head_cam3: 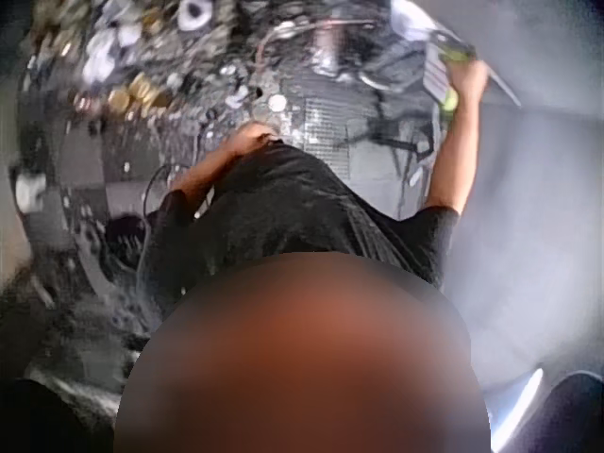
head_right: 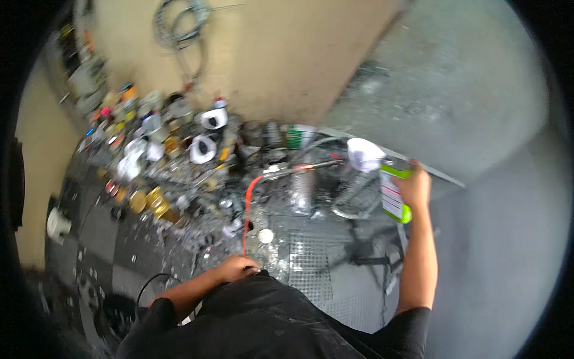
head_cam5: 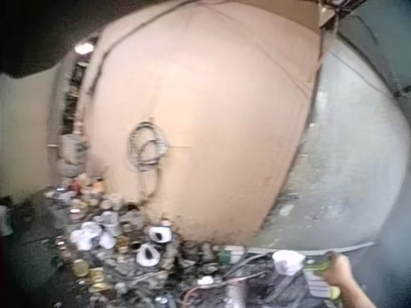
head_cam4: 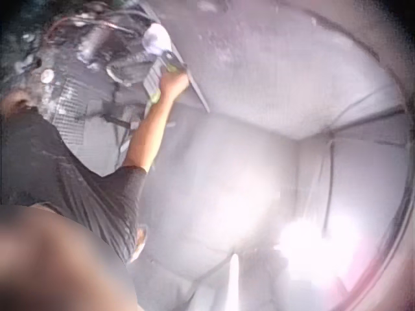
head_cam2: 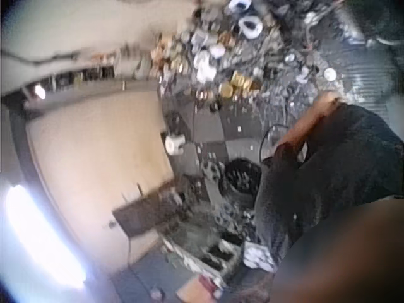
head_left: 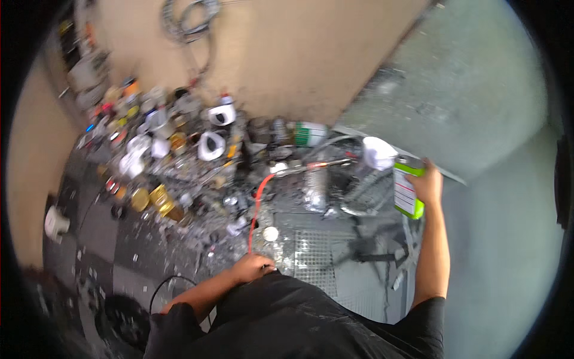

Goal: Painting a car wheel rim with a spray gun in a paint booth.

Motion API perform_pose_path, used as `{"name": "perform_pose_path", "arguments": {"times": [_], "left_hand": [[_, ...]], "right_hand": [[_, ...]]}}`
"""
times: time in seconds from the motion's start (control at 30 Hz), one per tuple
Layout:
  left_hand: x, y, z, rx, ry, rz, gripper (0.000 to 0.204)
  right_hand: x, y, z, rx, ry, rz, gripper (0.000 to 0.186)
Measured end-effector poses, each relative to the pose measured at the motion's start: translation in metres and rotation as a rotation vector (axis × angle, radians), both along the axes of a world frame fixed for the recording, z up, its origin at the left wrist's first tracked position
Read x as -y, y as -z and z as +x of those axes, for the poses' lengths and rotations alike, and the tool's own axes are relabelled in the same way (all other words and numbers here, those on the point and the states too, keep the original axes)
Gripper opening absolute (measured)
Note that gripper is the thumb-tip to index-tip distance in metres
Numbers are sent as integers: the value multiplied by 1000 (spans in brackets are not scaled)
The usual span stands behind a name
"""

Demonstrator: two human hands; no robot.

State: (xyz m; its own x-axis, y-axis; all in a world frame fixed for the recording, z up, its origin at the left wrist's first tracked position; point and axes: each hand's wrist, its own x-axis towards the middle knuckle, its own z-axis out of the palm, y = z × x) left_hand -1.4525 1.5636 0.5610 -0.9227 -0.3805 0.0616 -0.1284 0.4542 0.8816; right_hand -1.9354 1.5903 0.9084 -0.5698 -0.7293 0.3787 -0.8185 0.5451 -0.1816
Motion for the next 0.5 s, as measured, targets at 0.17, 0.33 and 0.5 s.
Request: {"name": "perform_pose_path", "arguments": {"times": [0.17, 0.33, 0.5], "left_hand": [[-67, 52, 77, 342, -295, 25, 27], [-192, 71, 158, 685, -550, 201, 42], [-288, 64, 202, 598, -904, 581, 51]], "right_hand": [[-29, 38, -29, 463, -153, -333, 65], [-73, 95, 2, 678, -358, -506, 70], [-109, 147, 56, 707, -494, -342, 86]]}}
